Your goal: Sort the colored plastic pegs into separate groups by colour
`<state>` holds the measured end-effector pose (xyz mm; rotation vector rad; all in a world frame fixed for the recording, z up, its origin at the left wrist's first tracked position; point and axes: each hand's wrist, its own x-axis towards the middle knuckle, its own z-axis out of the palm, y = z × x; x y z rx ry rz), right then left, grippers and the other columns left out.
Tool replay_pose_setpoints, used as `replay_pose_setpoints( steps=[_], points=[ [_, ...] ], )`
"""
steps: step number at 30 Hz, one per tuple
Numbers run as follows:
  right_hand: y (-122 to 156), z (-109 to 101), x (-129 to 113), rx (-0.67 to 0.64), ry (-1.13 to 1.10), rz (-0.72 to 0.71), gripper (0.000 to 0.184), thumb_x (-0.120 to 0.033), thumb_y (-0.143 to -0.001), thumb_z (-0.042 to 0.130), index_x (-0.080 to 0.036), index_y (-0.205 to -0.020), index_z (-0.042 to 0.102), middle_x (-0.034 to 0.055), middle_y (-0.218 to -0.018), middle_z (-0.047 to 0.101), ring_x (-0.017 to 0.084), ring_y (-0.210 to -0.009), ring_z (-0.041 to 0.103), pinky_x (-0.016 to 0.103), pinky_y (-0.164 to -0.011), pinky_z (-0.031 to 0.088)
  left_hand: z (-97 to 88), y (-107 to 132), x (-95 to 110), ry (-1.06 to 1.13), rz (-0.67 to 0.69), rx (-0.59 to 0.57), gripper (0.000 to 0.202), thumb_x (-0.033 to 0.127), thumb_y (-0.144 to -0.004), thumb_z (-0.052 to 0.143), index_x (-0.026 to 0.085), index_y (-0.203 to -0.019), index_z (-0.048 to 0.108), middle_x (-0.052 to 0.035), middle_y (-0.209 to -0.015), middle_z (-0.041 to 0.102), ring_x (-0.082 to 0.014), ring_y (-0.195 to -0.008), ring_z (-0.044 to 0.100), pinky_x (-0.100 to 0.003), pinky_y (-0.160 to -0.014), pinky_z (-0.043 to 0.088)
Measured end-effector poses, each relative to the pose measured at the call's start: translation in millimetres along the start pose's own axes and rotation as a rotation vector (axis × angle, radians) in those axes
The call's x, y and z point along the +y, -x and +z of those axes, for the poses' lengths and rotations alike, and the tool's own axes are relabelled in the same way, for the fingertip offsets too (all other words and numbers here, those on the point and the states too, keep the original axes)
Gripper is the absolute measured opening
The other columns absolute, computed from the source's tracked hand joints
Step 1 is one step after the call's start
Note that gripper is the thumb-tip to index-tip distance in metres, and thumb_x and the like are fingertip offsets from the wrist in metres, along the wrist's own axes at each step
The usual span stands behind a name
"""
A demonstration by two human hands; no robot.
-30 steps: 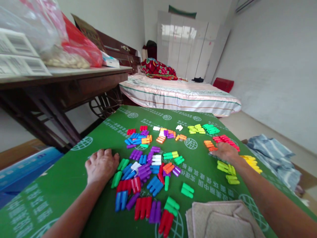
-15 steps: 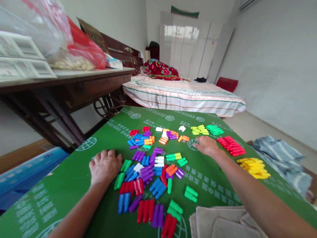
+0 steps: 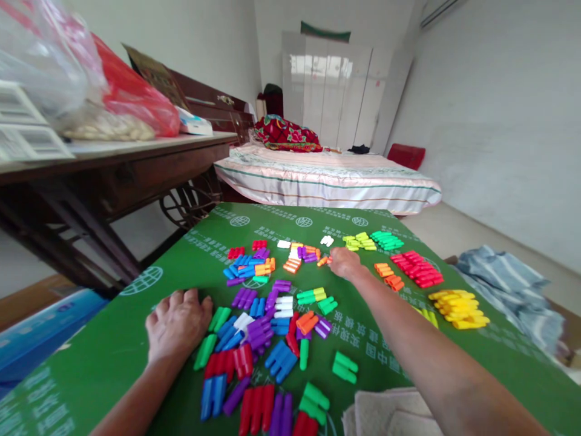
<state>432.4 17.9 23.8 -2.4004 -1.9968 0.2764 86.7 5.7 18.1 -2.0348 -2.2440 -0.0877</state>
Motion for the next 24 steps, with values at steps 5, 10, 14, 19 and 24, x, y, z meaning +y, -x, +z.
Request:
replay_pose_setpoints(
  steps=[5, 10, 14, 19, 24],
  points=[
    [11, -7, 8, -0.057, 0.046, 0.002, 0.033, -0.037, -0.091, 0.056, -0.016, -0.117, 0.058, 0.0075, -0.117, 0.060, 0.020, -0.100, 0.060, 0.041, -0.085, 0.052, 0.3, -1, 0, -0.001, -0.003, -0.018, 0.051, 0.043, -0.092, 0.023, 0.012, -0.118, 0.054, -0.0173, -0.126, 0.053, -0.0359, -0.121, 0.043, -0.047, -0.097, 0.037],
    [15, -21, 40, -0.082, 0.071, -0.011, 0.022, -0.033, -0.088, 0.060, -0.017, -0.103, 0.065, 0.0054, -0.104, 0.066, 0.018, -0.094, 0.062, 0.035, -0.081, 0.051, -0.9, 1, 1, 0.001, -0.002, -0.010, 0.049, 0.041, -0.092, 0.023, 0.011, -0.116, 0.054, -0.0174, -0.124, 0.053, -0.0356, -0.120, 0.043, -0.047, -0.097, 0.037],
    [11, -27, 78, -0.077, 0.047, 0.013, 0.020, -0.025, -0.081, 0.064, -0.022, -0.101, 0.069, 0.0017, -0.090, 0.070, 0.015, -0.083, 0.063, 0.022, -0.069, 0.045, -1.5, 2, 1, 0.011, 0.007, 0.000, 0.048, 0.042, -0.092, 0.024, 0.012, -0.112, 0.055, -0.0172, -0.120, 0.055, -0.0354, -0.119, 0.044, -0.047, -0.095, 0.038],
    [3, -27, 119, -0.109, 0.003, 0.093, 0.030, -0.023, -0.080, 0.063, -0.024, -0.109, 0.067, -0.0015, -0.073, 0.067, 0.012, -0.065, 0.061, 0.019, -0.056, 0.040, -1.0, 2, 2, 0.016, 0.010, 0.005, 0.046, 0.042, -0.091, 0.026, 0.012, -0.111, 0.055, -0.0182, -0.120, 0.054, -0.0355, -0.119, 0.044, -0.047, -0.094, 0.038],
    [0, -28, 138, -0.146, -0.048, 0.143, 0.038, -0.022, -0.081, 0.062, -0.022, -0.118, 0.064, -0.0028, -0.060, 0.063, 0.012, -0.054, 0.058, 0.020, -0.053, 0.041, -1.4, 2, 3, 0.015, -0.002, -0.007, 0.048, 0.042, -0.091, 0.026, 0.012, -0.115, 0.054, -0.0184, -0.124, 0.053, -0.0355, -0.120, 0.043, -0.047, -0.096, 0.037]
  ],
)
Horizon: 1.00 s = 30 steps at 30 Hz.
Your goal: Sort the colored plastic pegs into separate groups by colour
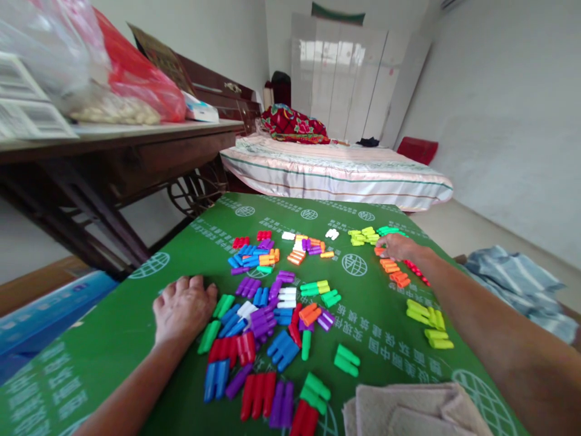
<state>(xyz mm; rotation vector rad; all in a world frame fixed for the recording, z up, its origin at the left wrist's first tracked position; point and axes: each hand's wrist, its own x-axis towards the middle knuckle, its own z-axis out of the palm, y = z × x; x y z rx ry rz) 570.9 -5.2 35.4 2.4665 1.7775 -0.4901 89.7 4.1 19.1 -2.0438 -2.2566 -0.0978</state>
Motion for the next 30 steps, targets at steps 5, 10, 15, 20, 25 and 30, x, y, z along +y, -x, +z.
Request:
replay_pose_setpoints(
  steps=[5, 10, 15, 20, 25, 30],
  points=[
    [-4, -1, 7, -0.070, -0.071, 0.008, 0.039, -0.015, -0.083, 0.057, -0.019, -0.121, 0.063, -0.0011, -0.060, 0.063, 0.011, -0.053, 0.058, 0.019, -0.051, 0.043, 0.3, -1, 0, 0.000, -0.001, -0.016, 0.050, 0.042, -0.092, 0.025, 0.010, -0.118, 0.054, -0.0194, -0.126, 0.052, -0.0359, -0.120, 0.043, -0.048, -0.097, 0.036],
    [-9, 0, 12, -0.079, -0.126, 0.015, 0.043, -0.017, -0.084, 0.058, -0.014, -0.127, 0.059, 0.0030, -0.063, 0.065, 0.012, -0.052, 0.058, 0.021, -0.052, 0.046, 0.8, -2, 0, -0.015, -0.004, -0.025, 0.051, 0.043, -0.092, 0.024, 0.010, -0.120, 0.053, -0.0184, -0.128, 0.051, -0.0362, -0.121, 0.042, -0.048, -0.098, 0.036],
    [-11, 3, 10, -0.073, -0.143, -0.031, 0.035, -0.032, -0.085, 0.059, -0.017, -0.116, 0.065, -0.0015, -0.053, 0.059, 0.009, -0.044, 0.052, 0.019, -0.048, 0.044, 0.2, -4, 2, -0.032, -0.017, -0.041, 0.054, 0.043, -0.092, 0.023, 0.010, -0.123, 0.052, -0.0185, -0.131, 0.050, -0.0363, -0.121, 0.042, -0.048, -0.098, 0.037],
    [-10, 6, 7, -0.071, -0.125, -0.047, 0.023, -0.024, -0.084, 0.058, -0.016, -0.102, 0.070, -0.0037, -0.045, 0.052, 0.009, -0.041, 0.049, 0.018, -0.044, 0.040, 0.5, -3, 2, -0.037, -0.009, -0.034, 0.053, 0.043, -0.092, 0.023, 0.010, -0.122, 0.052, -0.0188, -0.130, 0.050, -0.0365, -0.122, 0.042, -0.048, -0.098, 0.036],
    [-2, 4, 8, -0.064, -0.099, -0.052, 0.028, -0.024, -0.085, 0.056, -0.015, -0.109, 0.068, -0.0029, -0.047, 0.054, 0.010, -0.042, 0.051, 0.019, -0.045, 0.041, 1.8, -2, 1, -0.029, -0.001, -0.026, 0.052, 0.043, -0.091, 0.023, 0.010, -0.118, 0.053, -0.0186, -0.127, 0.051, -0.0367, -0.121, 0.042, -0.048, -0.098, 0.037],
    [0, 3, -3, 0.010, -0.019, -0.084, 0.031, -0.029, -0.085, 0.058, -0.018, -0.112, 0.069, -0.0017, -0.054, 0.061, 0.013, -0.051, 0.058, 0.022, -0.052, 0.043, 2.2, -1, 0, -0.009, 0.010, 0.000, 0.052, 0.042, -0.090, 0.024, 0.010, -0.115, 0.057, -0.0207, -0.123, 0.054, -0.0374, -0.119, 0.045, -0.049, -0.096, 0.038]
  ],
)
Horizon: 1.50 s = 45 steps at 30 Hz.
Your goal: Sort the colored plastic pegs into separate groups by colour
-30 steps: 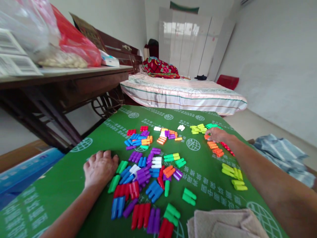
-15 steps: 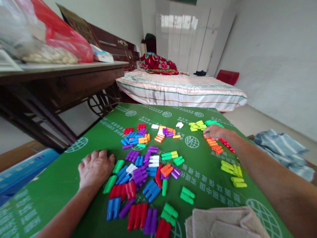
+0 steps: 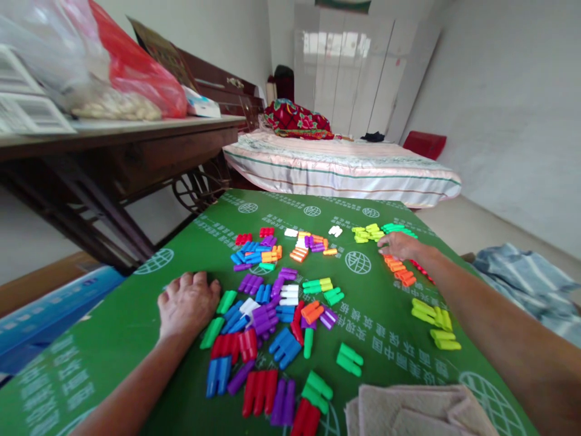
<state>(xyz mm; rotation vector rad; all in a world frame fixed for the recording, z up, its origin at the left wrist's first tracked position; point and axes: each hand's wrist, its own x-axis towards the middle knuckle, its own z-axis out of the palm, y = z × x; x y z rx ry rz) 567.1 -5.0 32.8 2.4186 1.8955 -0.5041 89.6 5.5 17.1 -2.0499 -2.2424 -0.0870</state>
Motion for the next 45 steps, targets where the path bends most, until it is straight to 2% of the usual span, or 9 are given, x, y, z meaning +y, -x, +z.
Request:
replay_pose_setpoints(
  steps=[3, 6, 13, 16, 20, 30, 37, 41, 45],
  points=[
    [-4, 3, -23, 0.054, 0.041, -0.071, 0.033, -0.032, -0.084, 0.059, -0.021, -0.114, 0.068, -0.0001, -0.067, 0.068, 0.015, -0.063, 0.063, 0.023, -0.061, 0.044, 0.3, 1, 0, 0.009, 0.007, 0.026, 0.051, 0.041, -0.090, 0.025, 0.010, -0.113, 0.058, -0.0214, -0.121, 0.055, -0.0379, -0.118, 0.046, -0.049, -0.095, 0.039],
    [-9, 8, -57, 0.081, 0.054, -0.161, 0.034, -0.035, -0.083, 0.061, -0.026, -0.115, 0.068, -0.0002, -0.080, 0.071, 0.015, -0.074, 0.065, 0.022, -0.067, 0.044, 0.7, 1, 0, 0.012, 0.004, 0.031, 0.050, 0.041, -0.089, 0.027, 0.010, -0.113, 0.058, -0.0207, -0.121, 0.056, -0.0381, -0.117, 0.047, -0.049, -0.094, 0.040],
    [-24, 18, -140, 0.185, 0.076, -0.250, 0.034, -0.031, -0.086, 0.055, -0.031, -0.119, 0.064, 0.0017, -0.110, 0.070, 0.018, -0.101, 0.062, 0.024, -0.079, 0.045, 6.2, 3, -1, -0.011, 0.007, 0.072, 0.047, 0.039, -0.090, 0.028, 0.011, -0.110, 0.059, -0.0185, -0.118, 0.057, -0.0359, -0.116, 0.048, -0.048, -0.093, 0.040],
    [-31, 23, -165, 0.210, 0.082, -0.245, 0.031, -0.027, -0.085, 0.056, -0.030, -0.114, 0.067, 0.0040, -0.115, 0.068, 0.020, -0.106, 0.060, 0.025, -0.081, 0.044, 9.3, 4, -3, -0.024, 0.009, 0.094, 0.045, 0.038, -0.090, 0.028, 0.011, -0.109, 0.059, -0.0180, -0.117, 0.057, -0.0356, -0.115, 0.048, -0.047, -0.092, 0.040],
    [-38, 28, -183, 0.174, 0.079, -0.207, 0.026, -0.024, -0.082, 0.058, -0.028, -0.103, 0.071, 0.0052, -0.106, 0.071, 0.020, -0.097, 0.064, 0.024, -0.073, 0.046, 10.2, 5, -3, -0.020, 0.006, 0.098, 0.045, 0.038, -0.090, 0.029, 0.011, -0.109, 0.059, -0.0177, -0.115, 0.058, -0.0344, -0.114, 0.048, -0.046, -0.092, 0.039],
    [-37, 19, -191, 0.073, 0.110, -0.155, 0.025, -0.024, -0.070, 0.068, -0.023, -0.095, 0.074, 0.0050, -0.096, 0.073, 0.018, -0.084, 0.067, 0.022, -0.064, 0.046, 6.6, 7, -1, 0.002, 0.002, 0.089, 0.046, 0.037, -0.089, 0.029, 0.010, -0.110, 0.059, -0.0178, -0.116, 0.058, -0.0347, -0.115, 0.047, -0.046, -0.093, 0.038],
    [-28, 26, -189, 0.099, 0.100, -0.183, 0.021, -0.021, -0.070, 0.069, -0.023, -0.090, 0.075, 0.0058, -0.096, 0.073, 0.019, -0.088, 0.067, 0.021, -0.067, 0.048, 4.6, 7, 0, 0.022, 0.000, 0.076, 0.048, 0.038, -0.089, 0.027, 0.010, -0.111, 0.059, -0.0197, -0.118, 0.057, -0.0355, -0.117, 0.046, -0.047, -0.092, 0.038],
    [-27, 13, -166, 0.135, 0.048, -0.244, 0.027, -0.024, -0.072, 0.069, -0.027, -0.099, 0.073, -0.0007, -0.095, 0.073, 0.014, -0.084, 0.066, 0.019, -0.069, 0.047, 4.7, 6, -1, 0.026, 0.005, 0.071, 0.048, 0.039, -0.088, 0.027, 0.010, -0.110, 0.060, -0.0203, -0.118, 0.057, -0.0363, -0.116, 0.046, -0.048, -0.092, 0.038],
    [-30, -16, -118, 0.184, 0.031, -0.247, 0.037, -0.021, -0.072, 0.070, -0.023, -0.109, 0.071, 0.0006, -0.102, 0.072, 0.015, -0.088, 0.065, 0.020, -0.073, 0.048, 4.8, 4, -1, 0.039, 0.008, 0.066, 0.050, 0.041, -0.089, 0.027, 0.010, -0.111, 0.059, -0.0206, -0.119, 0.056, -0.0382, -0.117, 0.046, -0.050, -0.094, 0.038]
  ],
)
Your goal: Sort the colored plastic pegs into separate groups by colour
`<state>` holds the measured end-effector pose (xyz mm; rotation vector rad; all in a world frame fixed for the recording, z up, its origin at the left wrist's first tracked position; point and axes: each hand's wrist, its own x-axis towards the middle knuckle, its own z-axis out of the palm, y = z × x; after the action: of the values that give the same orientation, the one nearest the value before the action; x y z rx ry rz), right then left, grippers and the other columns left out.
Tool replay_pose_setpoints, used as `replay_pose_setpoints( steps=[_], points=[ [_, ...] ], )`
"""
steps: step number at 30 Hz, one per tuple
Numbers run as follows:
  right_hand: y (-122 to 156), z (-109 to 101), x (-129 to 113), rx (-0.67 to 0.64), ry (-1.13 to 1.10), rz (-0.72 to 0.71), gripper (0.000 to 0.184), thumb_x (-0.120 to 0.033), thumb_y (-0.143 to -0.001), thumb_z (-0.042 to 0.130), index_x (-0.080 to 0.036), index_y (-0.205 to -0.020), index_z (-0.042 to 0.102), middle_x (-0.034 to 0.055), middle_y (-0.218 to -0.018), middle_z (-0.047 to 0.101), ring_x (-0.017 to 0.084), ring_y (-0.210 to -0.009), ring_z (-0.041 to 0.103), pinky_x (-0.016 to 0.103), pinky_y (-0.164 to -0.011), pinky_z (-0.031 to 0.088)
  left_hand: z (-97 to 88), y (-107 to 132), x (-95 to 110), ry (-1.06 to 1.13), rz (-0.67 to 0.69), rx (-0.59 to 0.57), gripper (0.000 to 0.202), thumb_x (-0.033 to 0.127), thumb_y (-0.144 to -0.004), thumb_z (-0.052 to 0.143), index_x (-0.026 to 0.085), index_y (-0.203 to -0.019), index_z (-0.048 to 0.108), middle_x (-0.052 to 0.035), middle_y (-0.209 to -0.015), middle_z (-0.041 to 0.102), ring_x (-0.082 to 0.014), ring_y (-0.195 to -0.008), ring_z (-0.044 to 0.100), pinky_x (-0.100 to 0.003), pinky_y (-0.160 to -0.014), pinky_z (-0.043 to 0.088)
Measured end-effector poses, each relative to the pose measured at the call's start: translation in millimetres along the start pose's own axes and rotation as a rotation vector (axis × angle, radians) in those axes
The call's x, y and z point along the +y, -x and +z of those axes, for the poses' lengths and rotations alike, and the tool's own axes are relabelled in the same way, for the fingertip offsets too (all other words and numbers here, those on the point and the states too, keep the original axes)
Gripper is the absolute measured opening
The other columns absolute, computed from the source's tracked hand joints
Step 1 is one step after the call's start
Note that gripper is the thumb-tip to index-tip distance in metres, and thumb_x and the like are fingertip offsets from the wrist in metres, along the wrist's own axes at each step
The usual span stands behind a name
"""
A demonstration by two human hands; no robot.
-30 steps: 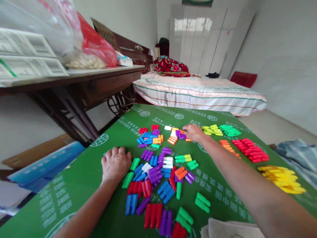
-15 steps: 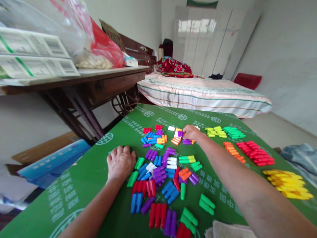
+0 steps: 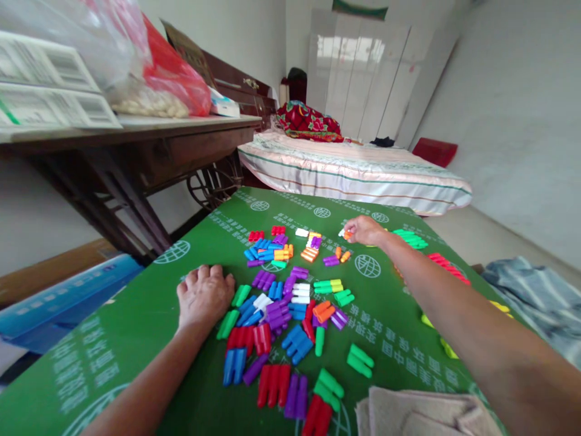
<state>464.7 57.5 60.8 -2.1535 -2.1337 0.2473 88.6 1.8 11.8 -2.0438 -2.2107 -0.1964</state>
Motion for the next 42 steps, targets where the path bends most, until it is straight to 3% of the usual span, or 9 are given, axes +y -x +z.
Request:
replay_pose_setpoints(
  steps=[4, 9, 14, 21, 24, 26, 31, 35, 42],
  points=[
    [15, -14, 46, -0.007, 0.049, 0.037, 0.043, -0.017, -0.066, 0.073, -0.019, -0.109, 0.071, 0.0051, -0.100, 0.072, 0.020, -0.087, 0.065, 0.024, -0.074, 0.049, 0.1, -1, 0, 0.013, 0.009, 0.001, 0.051, 0.041, -0.089, 0.027, 0.009, -0.112, 0.059, -0.0217, -0.119, 0.056, -0.0392, -0.118, 0.045, -0.051, -0.095, 0.039],
    [43, 4, 71, -0.089, 0.100, 0.015, 0.039, -0.010, -0.064, 0.072, -0.022, -0.101, 0.073, 0.0030, -0.096, 0.072, 0.019, -0.086, 0.064, 0.024, -0.071, 0.046, 0.4, -2, 0, 0.017, 0.003, 0.001, 0.050, 0.041, -0.088, 0.027, 0.011, -0.111, 0.060, -0.0214, -0.120, 0.056, -0.0389, -0.118, 0.045, -0.051, -0.095, 0.039],
    [56, 19, 76, -0.127, 0.131, 0.025, 0.030, -0.013, -0.067, 0.069, -0.025, -0.093, 0.073, -0.0021, -0.089, 0.070, 0.015, -0.083, 0.063, 0.021, -0.066, 0.042, -0.5, -2, 0, 0.015, 0.004, 0.001, 0.050, 0.041, -0.088, 0.027, 0.011, -0.111, 0.060, -0.0216, -0.119, 0.056, -0.0385, -0.119, 0.045, -0.051, -0.095, 0.039],
    [55, 21, 76, -0.090, 0.145, 0.089, 0.040, -0.029, -0.076, 0.067, -0.026, -0.116, 0.066, 0.0017, -0.094, 0.071, 0.015, -0.082, 0.063, 0.021, -0.063, 0.041, -4.5, -2, 2, 0.022, -0.002, -0.016, 0.050, 0.040, -0.088, 0.028, 0.010, -0.111, 0.060, -0.0223, -0.119, 0.056, -0.0391, -0.118, 0.046, -0.051, -0.094, 0.039],
    [57, 19, 69, -0.095, 0.191, 0.109, 0.027, -0.041, -0.081, 0.060, -0.024, -0.098, 0.072, 0.0023, -0.085, 0.071, 0.016, -0.079, 0.063, 0.022, -0.061, 0.040, -4.1, -2, 2, 0.020, -0.003, -0.021, 0.050, 0.041, -0.088, 0.028, 0.010, -0.111, 0.060, -0.0225, -0.120, 0.056, -0.0392, -0.118, 0.046, -0.051, -0.094, 0.039],
    [60, 16, 65, -0.089, 0.230, 0.120, 0.031, -0.046, -0.085, 0.054, -0.022, -0.085, 0.074, 0.0053, -0.083, 0.071, 0.018, -0.080, 0.064, 0.024, -0.062, 0.040, -3.1, -2, 2, 0.022, 0.002, -0.008, 0.050, 0.041, -0.088, 0.029, 0.010, -0.111, 0.060, -0.0228, -0.120, 0.056, -0.0391, -0.117, 0.046, -0.051, -0.094, 0.039],
    [62, 9, 62, -0.116, 0.287, 0.081, 0.024, -0.023, -0.084, 0.054, -0.023, -0.097, 0.074, 0.0051, -0.091, 0.072, 0.018, -0.085, 0.064, 0.024, -0.068, 0.043, -1.1, -2, 2, 0.033, 0.003, 0.013, 0.049, 0.040, -0.087, 0.031, 0.010, -0.111, 0.061, -0.0228, -0.119, 0.057, -0.0395, -0.116, 0.047, -0.052, -0.093, 0.039],
    [60, 9, 66, -0.210, 0.306, -0.016, 0.050, -0.003, -0.067, 0.062, -0.031, -0.107, 0.072, 0.0007, -0.106, 0.070, 0.017, -0.098, 0.062, 0.020, -0.077, 0.043, -0.4, -2, 2, 0.035, 0.001, 0.016, 0.048, 0.040, -0.087, 0.030, 0.011, -0.112, 0.061, -0.0222, -0.119, 0.057, -0.0392, -0.116, 0.046, -0.052, -0.093, 0.039],
    [58, 17, 71, -0.227, 0.355, -0.043, 0.031, -0.013, -0.071, 0.064, -0.024, -0.098, 0.074, 0.0077, -0.105, 0.069, 0.023, -0.105, 0.059, 0.027, -0.084, 0.044, 1.8, -2, 1, 0.026, 0.004, 0.016, 0.049, 0.041, -0.087, 0.029, 0.011, -0.111, 0.060, -0.0220, -0.119, 0.057, -0.0390, -0.116, 0.046, -0.052, -0.093, 0.039]
  ],
)
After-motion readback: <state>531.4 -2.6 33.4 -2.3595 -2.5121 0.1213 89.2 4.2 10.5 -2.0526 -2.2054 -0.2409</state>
